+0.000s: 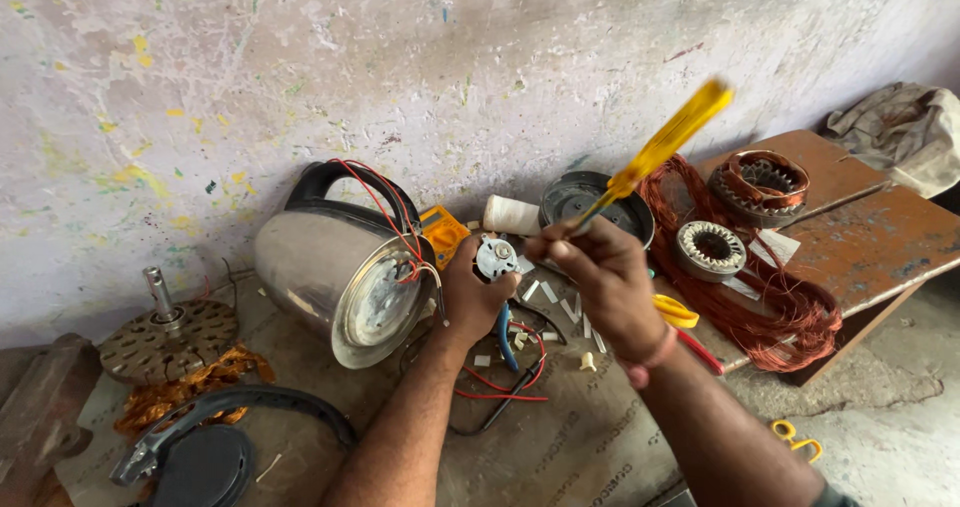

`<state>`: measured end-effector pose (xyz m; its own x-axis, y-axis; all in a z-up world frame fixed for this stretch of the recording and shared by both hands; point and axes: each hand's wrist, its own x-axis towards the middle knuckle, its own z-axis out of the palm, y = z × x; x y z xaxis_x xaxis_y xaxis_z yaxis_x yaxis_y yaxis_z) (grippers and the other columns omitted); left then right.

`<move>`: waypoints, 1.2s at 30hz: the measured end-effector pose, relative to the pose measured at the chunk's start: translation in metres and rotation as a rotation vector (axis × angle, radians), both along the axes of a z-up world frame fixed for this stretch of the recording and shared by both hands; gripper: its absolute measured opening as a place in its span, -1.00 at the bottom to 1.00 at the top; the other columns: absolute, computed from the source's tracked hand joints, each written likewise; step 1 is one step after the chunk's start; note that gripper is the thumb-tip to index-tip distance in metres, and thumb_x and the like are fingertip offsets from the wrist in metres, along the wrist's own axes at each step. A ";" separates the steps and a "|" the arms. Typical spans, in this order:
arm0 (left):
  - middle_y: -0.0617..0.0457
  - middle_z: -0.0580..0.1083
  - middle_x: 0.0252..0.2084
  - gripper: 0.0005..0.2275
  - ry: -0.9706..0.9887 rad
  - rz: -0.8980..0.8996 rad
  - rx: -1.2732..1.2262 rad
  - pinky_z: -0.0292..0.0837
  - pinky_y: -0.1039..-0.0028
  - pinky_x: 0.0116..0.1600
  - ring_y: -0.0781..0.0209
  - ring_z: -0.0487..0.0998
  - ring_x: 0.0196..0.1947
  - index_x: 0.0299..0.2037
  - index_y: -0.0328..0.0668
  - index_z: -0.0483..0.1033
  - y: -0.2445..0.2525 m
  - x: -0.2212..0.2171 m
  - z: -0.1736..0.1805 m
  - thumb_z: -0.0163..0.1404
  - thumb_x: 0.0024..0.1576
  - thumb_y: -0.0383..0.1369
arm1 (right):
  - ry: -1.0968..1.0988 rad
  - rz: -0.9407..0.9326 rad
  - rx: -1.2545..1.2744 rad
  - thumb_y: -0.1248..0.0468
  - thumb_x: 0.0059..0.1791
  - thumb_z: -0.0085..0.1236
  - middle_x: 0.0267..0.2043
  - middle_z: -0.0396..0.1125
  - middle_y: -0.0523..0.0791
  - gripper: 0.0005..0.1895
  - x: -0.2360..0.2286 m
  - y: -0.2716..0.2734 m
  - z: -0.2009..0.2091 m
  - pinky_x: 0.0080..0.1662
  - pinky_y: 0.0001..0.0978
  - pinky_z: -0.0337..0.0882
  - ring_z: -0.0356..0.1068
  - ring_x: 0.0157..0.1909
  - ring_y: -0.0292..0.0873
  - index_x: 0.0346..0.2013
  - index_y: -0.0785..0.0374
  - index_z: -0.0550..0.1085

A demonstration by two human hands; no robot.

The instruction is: The person works on the internal components of an electric kettle. They use a screwdriver to probe and adjust wiring and connections on a small circular electrical component while the kettle body sits disassembled nearby on the workbench.

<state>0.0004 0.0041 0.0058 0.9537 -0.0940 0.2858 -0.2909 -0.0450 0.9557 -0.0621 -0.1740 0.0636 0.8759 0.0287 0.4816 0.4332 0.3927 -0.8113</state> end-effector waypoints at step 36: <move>0.11 0.55 -0.22 -0.64 -0.192 -0.028 -0.203 0.53 0.51 -0.16 0.38 0.56 -0.25 0.03 -0.26 0.44 0.000 0.011 -0.010 0.25 0.05 -0.52 | -0.205 -0.464 -0.588 0.36 -0.02 0.31 -0.35 0.53 -0.10 -0.89 0.036 0.023 -0.036 -0.27 -0.46 0.47 0.46 -0.31 -0.34 -0.26 0.32 0.55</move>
<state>0.0117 0.0037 -0.0038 0.8778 -0.0423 0.4771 -0.4663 0.1521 0.8715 -0.0259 -0.1512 0.0278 0.7555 -0.0181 0.6549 0.6123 -0.3360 -0.7157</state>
